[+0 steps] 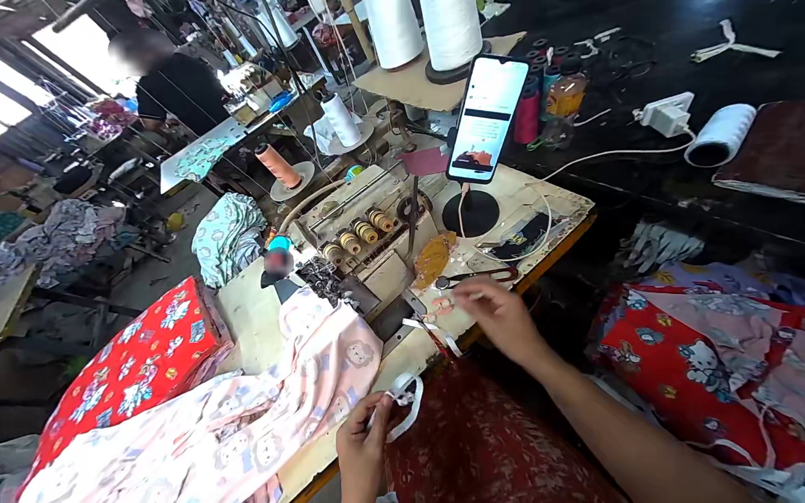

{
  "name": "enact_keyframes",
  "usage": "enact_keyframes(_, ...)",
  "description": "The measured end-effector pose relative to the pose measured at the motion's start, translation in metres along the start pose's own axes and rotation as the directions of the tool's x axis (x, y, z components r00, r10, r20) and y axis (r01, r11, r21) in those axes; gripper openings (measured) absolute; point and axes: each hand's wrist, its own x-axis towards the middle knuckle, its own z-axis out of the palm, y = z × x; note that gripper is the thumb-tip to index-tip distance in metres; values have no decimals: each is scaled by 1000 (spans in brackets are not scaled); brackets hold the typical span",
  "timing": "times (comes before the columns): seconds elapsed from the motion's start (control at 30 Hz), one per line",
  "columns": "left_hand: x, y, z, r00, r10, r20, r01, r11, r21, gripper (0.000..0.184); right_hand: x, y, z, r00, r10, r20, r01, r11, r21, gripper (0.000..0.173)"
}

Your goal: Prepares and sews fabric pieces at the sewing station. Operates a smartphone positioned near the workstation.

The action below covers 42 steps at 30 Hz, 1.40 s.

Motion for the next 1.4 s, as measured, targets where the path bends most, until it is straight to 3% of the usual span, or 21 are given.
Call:
enact_keyframes(0.1,8,-14,-1,997,-10,-72,11,1000,16,12,43,5,-30,969,90,-229,-70,993,94,27)
enact_keyframes(0.23,14,-27,6,987,5,-158,-2,1000,19,12,97,13,-61,944,67,-322,-18,988,154,53)
enact_keyframes(0.4,16,-25,4,982,-92,-166,83,995,-59,12,147,11,-67,950,102,-296,-40,977,209,69)
enact_keyframes(0.53,15,-23,4,979,-125,-159,111,990,-90,13,172,16,-62,959,67,-276,4,969,249,69)
enact_keyframes(0.93,20,-22,1,978,-173,-116,164,983,-84,13,191,11,-61,915,165,-370,-49,952,303,36)
enact_keyframes(1.1,18,-25,1,980,-158,-117,150,986,-79,13,188,12,-57,925,139,-352,-20,947,322,41)
enact_keyframes(1.4,19,-25,2,982,-142,-121,133,988,-84,13,186,6,-43,913,41,-407,75,961,265,76)
